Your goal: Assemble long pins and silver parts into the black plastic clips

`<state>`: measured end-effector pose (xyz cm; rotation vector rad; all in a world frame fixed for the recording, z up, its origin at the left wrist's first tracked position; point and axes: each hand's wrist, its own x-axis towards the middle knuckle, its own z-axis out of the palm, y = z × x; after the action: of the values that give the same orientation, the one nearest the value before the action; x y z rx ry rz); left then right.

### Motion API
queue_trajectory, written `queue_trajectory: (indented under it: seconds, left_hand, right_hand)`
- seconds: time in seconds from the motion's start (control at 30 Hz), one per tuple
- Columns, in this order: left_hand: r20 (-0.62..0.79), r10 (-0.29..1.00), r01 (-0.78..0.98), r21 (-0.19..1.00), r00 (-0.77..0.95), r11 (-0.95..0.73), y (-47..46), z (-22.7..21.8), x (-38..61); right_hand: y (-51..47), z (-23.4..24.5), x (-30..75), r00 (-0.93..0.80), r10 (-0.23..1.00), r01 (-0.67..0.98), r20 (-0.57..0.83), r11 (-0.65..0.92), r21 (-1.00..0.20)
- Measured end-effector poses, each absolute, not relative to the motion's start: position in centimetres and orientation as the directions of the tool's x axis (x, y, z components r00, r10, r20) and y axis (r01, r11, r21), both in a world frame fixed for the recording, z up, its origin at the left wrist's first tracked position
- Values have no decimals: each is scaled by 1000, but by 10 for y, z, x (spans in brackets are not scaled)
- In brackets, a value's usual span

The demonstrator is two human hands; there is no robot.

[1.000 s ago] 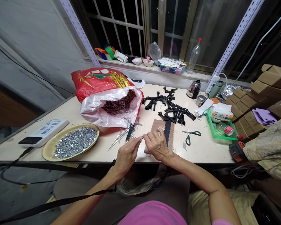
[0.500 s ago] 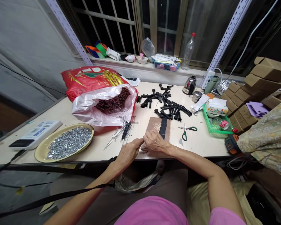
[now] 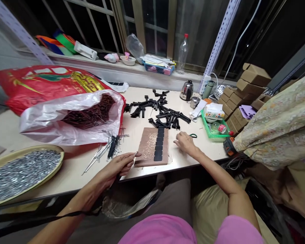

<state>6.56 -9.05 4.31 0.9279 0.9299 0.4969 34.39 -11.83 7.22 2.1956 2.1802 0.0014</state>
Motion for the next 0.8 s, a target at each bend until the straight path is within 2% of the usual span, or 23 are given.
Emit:
queue_trajectory:
  seconds: [0.13, 0.27, 0.47, 0.7, 0.8]
  left_hand:
    - [-453, 601, -93, 743, 658, 662, -92, 55, 74]
    - [-405, 594, -147, 729, 695, 669, -91, 55, 82]
    - [-347, 611, -198, 735, 712, 648, -89, 47, 82]
    - [-367, 634, -211, 731, 681, 649, -88, 47, 86]
    - [-403, 672, -199, 749, 621, 632, -89, 44, 90]
  right_hand:
    - [-130, 74, 386, 103, 984, 993, -144, -92, 78]
    - [-131, 65, 396, 91, 981, 994, -172, -79, 74]
    - [-127, 62, 402, 85, 985, 994, -147, -74, 75]
    - [-127, 56, 399, 153, 983, 974, -104, -133, 181]
    - [-132, 51, 397, 159, 987, 972, -23, -153, 177]
